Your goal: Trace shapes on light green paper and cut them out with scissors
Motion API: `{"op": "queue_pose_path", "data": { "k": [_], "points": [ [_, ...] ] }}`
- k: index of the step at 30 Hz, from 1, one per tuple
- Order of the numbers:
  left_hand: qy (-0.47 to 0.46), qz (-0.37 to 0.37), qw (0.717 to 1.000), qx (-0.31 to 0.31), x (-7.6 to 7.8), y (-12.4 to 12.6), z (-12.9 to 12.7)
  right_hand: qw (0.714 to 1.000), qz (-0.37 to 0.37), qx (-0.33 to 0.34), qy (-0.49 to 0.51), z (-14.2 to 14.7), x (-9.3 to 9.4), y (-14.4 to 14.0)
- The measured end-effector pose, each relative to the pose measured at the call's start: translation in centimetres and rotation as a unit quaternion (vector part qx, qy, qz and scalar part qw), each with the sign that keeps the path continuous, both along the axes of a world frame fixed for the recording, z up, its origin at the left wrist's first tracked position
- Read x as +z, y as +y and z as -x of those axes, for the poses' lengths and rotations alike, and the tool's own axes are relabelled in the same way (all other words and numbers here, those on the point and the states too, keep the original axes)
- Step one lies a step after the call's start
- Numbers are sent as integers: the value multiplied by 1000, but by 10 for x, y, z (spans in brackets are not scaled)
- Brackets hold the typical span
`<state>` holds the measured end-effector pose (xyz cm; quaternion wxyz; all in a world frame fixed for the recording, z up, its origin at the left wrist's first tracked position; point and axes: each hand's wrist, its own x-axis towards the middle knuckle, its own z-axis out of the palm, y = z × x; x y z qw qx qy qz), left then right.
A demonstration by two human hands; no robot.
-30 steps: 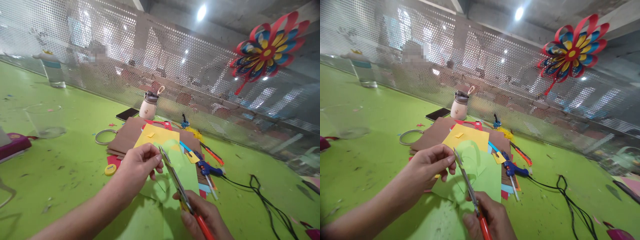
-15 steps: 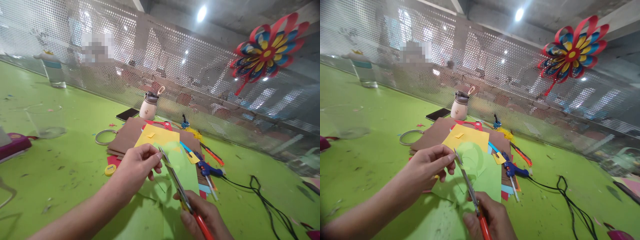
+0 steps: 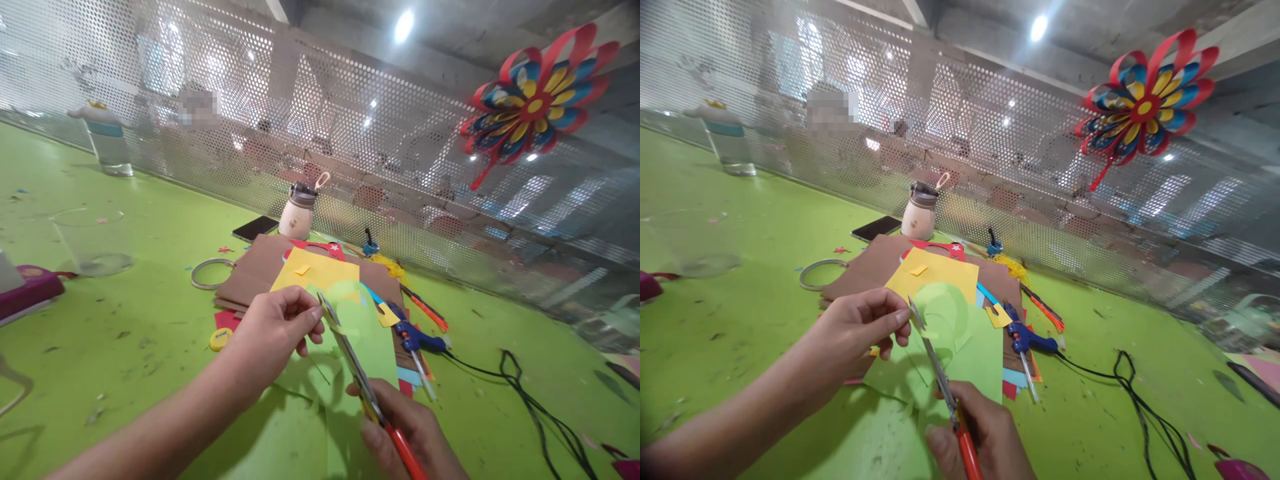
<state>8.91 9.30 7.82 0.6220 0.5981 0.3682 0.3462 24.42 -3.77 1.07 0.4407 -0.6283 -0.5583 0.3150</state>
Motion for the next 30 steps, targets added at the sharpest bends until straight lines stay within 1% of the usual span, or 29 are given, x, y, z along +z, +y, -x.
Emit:
{"op": "queue_pose_path", "data": {
  "k": [4, 9, 16, 22, 30],
  "points": [
    [-11, 12, 1000, -4, -2, -3, -1, 1000, 4, -1, 10, 2, 3, 0],
    [-39, -7, 999, -15, -5, -1, -3, 999, 9, -1, 32, 4, 6, -1],
    [-33, 12, 999, 1, -3, -5, -3, 1000, -3, -4, 15, 3, 4, -1],
    [-57, 12, 998, -2, -5, -4, -4, 999, -1, -6, 39, 4, 3, -2],
    [-47, 22, 999, 11, -4, -6, -5, 999, 6, -10, 43, 3, 3, -2]
  ]
}}
